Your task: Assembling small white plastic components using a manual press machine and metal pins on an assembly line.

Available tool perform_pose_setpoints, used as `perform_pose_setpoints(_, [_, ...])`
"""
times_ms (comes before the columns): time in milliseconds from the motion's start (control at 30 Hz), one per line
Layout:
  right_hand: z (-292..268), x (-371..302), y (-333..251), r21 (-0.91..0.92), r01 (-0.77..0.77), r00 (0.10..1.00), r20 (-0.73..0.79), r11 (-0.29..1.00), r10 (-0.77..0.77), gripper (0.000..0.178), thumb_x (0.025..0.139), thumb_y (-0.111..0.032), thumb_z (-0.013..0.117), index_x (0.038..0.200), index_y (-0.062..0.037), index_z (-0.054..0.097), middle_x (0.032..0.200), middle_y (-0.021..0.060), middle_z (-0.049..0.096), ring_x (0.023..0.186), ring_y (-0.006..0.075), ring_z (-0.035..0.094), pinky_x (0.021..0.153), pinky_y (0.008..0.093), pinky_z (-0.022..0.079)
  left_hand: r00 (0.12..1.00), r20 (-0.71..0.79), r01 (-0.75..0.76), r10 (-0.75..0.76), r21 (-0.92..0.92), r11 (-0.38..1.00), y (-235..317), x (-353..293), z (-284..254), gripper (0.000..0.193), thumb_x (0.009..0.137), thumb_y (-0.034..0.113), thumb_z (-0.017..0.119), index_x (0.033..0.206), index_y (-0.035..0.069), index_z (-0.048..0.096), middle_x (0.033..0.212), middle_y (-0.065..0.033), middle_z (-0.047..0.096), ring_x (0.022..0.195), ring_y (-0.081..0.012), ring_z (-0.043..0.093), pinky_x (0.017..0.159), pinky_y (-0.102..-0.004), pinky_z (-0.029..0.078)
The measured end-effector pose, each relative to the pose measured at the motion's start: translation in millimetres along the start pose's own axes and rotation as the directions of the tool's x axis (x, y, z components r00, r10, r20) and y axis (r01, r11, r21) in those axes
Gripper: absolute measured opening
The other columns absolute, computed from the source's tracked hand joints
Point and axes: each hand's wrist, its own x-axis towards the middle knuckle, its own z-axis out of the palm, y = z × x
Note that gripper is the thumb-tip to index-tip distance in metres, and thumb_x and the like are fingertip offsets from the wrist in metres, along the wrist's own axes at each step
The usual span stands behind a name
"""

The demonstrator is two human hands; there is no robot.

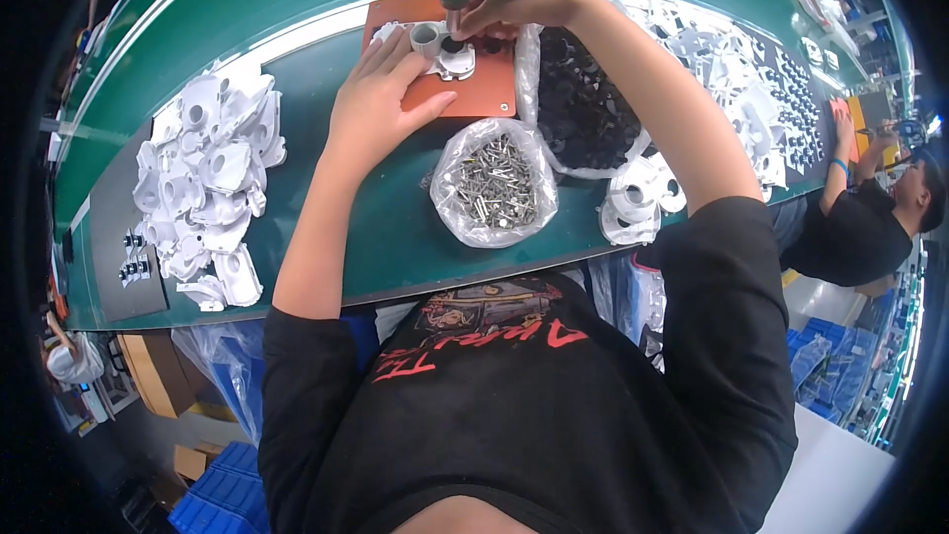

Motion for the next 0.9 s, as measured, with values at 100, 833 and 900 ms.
perform_pose_setpoints(100, [-4, 7, 3, 0.004, -0.11, 0.993, 0.054, 0.994, 0.109, 0.014, 0.081, -0.014, 0.069, 0.084, -0.0019, 0.064, 0.063, 0.0016, 0.056, 0.047, 0.0064, 0.046, 0.043, 0.0213, 0.033, 1.0, 0.0, 0.0, 0.0, -0.015, 1.0, 0, 0, 0, 0.043, 0.079, 0.043, 0.066, 0.102, 0.008, 0.059, 0.127, -0.0154, 0.053, 0.121, -0.033, 0.047, 0.106, -0.0433, 0.036])
perform_pose_setpoints(833, [-102, -119, -16, -0.38, -0.053, 0.983, -0.183, 0.924, -0.02, 0.016, 0.082, -0.016, 0.062, 0.075, -0.0015, 0.064, 0.061, 0.0053, 0.058, 0.048, 0.0188, 0.055, 0.051, 0.0308, 0.046, 1.0, 0.018, -0.01, 0.01, 0.0, 1.0, 0, -5, -5, 0.047, 0.08, 0.044, 0.064, 0.112, 0.01, 0.058, 0.13, -0.0176, 0.051, 0.126, -0.032, 0.044, 0.108, -0.0418, 0.032])
perform_pose_setpoints(900, [-45, -184, -52, -0.326, -0.128, 0.969, -0.24, 0.937, 0.049, 0.017, 0.081, -0.017, 0.063, 0.074, -0.0014, 0.064, 0.059, 0.0056, 0.057, 0.048, 0.019, 0.055, 0.051, 0.0311, 0.046, 0.999, 0.016, -0.04, 0.041, -0.023, 0.999, 5, 5, -3, 0.048, 0.08, 0.044, 0.064, 0.113, 0.01, 0.057, 0.13, -0.0179, 0.051, 0.127, -0.0319, 0.044, 0.108, -0.0418, 0.032])
